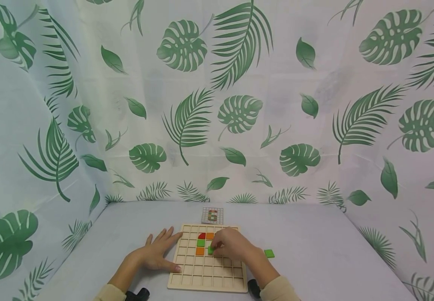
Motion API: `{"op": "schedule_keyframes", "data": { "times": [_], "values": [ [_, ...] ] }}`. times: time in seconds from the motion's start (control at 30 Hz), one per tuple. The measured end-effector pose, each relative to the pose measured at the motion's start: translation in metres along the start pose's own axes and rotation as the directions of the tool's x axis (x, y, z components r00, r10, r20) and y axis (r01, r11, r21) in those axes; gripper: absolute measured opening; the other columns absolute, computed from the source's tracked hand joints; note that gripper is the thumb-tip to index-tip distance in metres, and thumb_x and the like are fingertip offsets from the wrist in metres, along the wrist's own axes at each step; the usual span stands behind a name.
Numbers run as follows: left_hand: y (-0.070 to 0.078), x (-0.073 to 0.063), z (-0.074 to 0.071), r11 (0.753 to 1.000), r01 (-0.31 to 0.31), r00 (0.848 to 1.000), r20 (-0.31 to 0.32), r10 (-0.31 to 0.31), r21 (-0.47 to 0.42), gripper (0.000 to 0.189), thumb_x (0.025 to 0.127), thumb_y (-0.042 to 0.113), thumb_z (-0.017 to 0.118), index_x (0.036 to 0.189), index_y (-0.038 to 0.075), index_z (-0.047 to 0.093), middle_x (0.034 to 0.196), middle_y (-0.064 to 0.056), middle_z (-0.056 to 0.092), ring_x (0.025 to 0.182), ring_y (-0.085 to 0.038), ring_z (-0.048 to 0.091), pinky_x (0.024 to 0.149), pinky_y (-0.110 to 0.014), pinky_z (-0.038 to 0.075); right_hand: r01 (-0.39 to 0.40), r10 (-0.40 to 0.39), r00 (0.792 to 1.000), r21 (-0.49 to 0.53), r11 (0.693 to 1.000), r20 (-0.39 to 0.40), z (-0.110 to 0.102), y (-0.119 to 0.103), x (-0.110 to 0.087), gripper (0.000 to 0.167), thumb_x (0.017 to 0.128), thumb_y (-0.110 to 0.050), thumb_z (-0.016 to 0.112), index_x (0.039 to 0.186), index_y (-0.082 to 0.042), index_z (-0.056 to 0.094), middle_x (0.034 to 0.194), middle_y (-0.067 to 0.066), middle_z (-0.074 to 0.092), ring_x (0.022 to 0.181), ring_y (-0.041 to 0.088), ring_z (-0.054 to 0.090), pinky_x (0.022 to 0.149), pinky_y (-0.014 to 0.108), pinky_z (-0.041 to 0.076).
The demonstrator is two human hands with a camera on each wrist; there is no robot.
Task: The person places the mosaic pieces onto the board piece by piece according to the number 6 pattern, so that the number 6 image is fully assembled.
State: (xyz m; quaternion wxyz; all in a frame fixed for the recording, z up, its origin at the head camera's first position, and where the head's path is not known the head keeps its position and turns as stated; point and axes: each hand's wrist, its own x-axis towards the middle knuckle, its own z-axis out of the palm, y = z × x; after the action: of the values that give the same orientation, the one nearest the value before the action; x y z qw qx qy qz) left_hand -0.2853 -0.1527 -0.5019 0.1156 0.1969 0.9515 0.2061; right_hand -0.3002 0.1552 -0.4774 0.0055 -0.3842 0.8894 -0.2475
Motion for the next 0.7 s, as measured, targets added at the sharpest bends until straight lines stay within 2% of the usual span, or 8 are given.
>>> {"op": "schedule_keyframes", "data": {
  "times": [0.23, 0.7],
  "values": [
    [-0.001, 0.000, 0.000, 1.000, -0.001, 1.000, 0.001, 0.001, -0.006, 0.116, 0.072, 0.075, 0.080, 0.164, 0.022, 0.032, 0.174, -0.020, 0.016, 0.161, -0.046, 0.009, 0.119, -0.080, 0.000, 0.008, -0.004, 0.999, -0.114, 0.993, 0.033, 0.003, -0.003, 0.002, 0.012, 0.086, -0.012, 0.085, 0.097, -0.017, 0.084, 0.095, -0.012, 0.079, 0.086, -0.004, 0.066, 0.081, 0.023, 0.058],
    [-0.001, 0.000, 0.000, 1.000, -0.003, 1.000, 0.001, 0.003, -0.008, 0.116, 0.072, 0.075, 0.080, 0.164, 0.022, 0.032, 0.174, -0.020, 0.016, 0.161, -0.046, 0.010, 0.119, -0.080, 0.001, 0.020, -0.011, 0.997, -0.131, 0.991, 0.073, 0.004, -0.011, 0.003, 0.015, 0.087, -0.007, 0.082, 0.099, -0.016, 0.084, 0.100, -0.010, 0.079, 0.092, 0.000, 0.070, 0.084, 0.022, 0.060]
  ]
}}
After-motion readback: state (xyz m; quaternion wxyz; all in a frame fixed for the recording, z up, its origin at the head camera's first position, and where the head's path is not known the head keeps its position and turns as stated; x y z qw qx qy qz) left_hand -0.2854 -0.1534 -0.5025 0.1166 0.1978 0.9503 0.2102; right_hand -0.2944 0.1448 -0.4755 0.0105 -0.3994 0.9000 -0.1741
